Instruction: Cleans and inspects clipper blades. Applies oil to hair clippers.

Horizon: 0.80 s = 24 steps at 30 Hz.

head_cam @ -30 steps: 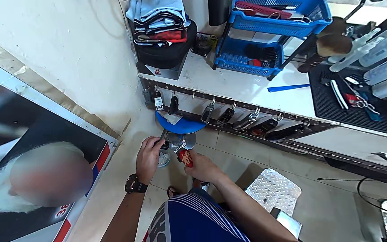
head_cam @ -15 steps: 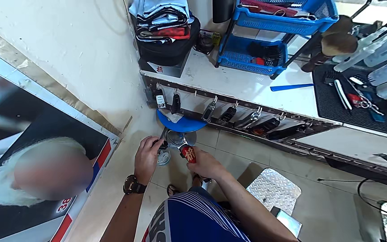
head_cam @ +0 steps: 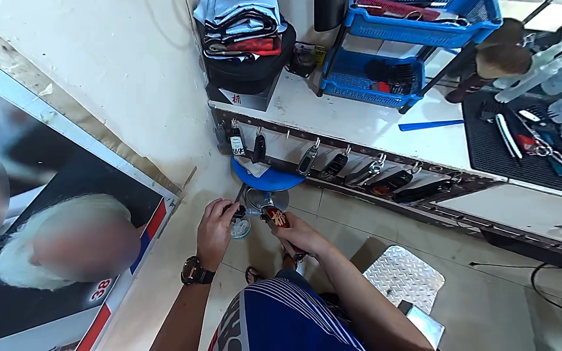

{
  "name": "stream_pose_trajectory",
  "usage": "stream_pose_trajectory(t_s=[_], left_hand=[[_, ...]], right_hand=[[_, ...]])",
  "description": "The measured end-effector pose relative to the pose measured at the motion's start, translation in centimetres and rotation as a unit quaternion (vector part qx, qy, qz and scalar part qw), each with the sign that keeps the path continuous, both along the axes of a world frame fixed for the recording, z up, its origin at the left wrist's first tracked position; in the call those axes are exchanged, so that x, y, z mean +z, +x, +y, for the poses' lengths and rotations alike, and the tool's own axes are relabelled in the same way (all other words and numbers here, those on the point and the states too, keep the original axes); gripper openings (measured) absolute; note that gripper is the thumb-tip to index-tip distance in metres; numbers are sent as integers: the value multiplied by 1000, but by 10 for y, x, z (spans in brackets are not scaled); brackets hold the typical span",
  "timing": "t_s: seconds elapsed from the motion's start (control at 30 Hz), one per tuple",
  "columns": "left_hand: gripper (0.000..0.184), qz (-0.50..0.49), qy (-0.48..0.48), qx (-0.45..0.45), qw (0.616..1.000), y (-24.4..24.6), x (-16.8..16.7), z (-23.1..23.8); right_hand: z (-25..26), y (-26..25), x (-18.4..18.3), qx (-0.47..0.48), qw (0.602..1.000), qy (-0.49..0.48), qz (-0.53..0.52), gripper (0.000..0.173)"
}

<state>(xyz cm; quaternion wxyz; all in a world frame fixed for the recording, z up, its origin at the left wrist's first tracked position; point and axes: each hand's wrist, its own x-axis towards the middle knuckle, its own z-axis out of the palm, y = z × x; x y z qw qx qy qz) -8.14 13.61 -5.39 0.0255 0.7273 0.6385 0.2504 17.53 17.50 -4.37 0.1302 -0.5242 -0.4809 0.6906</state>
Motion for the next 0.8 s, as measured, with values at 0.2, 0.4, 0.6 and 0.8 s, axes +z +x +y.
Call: stream_pose_trajectory(t_s=[0.2,0.4,0.6,0.8], left_hand=[[33,-4,22,22,999,-5,7,-6],[35,12,34,32,999,-3,12,-8],[36,38,38,35,998,0,14,-8],[33,24,40,37,998,0,18,-8]], right_hand=[[-3,-2,0,-42,992,-26,112,60],[-6,-4,1,-39,991,-29,122,56],[-8,-5,0,-34,991,-32,124,58],[-9,0,-4,-36,988,-32,146,58]])
